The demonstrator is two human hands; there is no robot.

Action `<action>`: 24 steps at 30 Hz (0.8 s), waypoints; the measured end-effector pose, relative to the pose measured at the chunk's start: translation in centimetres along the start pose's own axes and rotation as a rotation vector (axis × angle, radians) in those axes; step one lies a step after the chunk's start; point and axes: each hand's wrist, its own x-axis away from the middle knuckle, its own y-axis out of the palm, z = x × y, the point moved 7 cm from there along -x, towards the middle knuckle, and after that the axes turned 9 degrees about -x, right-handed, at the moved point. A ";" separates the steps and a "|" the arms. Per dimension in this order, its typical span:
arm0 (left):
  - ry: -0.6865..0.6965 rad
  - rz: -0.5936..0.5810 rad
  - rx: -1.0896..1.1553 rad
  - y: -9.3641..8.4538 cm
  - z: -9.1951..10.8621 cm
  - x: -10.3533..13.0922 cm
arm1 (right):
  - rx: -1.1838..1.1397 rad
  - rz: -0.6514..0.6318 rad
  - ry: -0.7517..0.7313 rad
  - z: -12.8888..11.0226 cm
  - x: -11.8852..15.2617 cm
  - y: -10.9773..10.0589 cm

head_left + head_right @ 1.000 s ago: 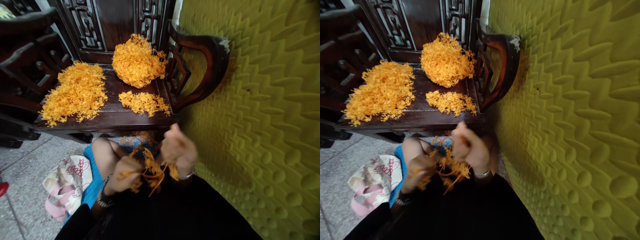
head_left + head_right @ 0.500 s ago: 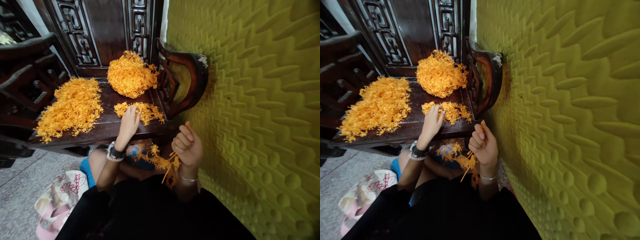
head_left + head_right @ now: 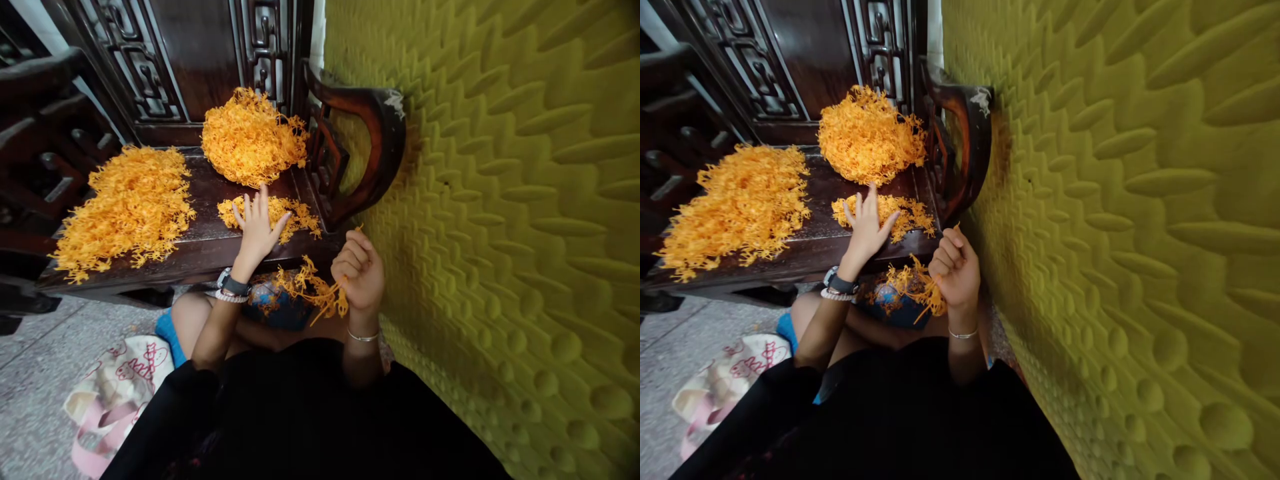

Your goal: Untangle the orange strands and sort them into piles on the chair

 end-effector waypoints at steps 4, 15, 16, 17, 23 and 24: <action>-0.040 0.178 0.233 -3.0 0.2 2.3 | -0.058 -0.007 -0.157 -0.6 -0.1 -0.1; 0.227 -0.347 0.636 -4.5 8.3 13.7 | 0.386 0.108 -0.233 2.0 0.4 1.6; 0.203 -0.309 0.609 -4.4 8.1 13.8 | 0.428 0.104 -0.237 2.5 0.4 1.7; 0.196 -0.269 0.582 -4.4 7.9 13.9 | 0.455 0.097 -0.253 2.7 0.5 1.8; 0.417 -0.112 0.379 -5.9 7.8 14.6 | 0.519 0.031 -0.262 2.5 2.2 2.2; 0.455 -0.072 0.335 -6.5 7.8 14.8 | 0.550 0.033 -0.253 2.4 2.7 2.3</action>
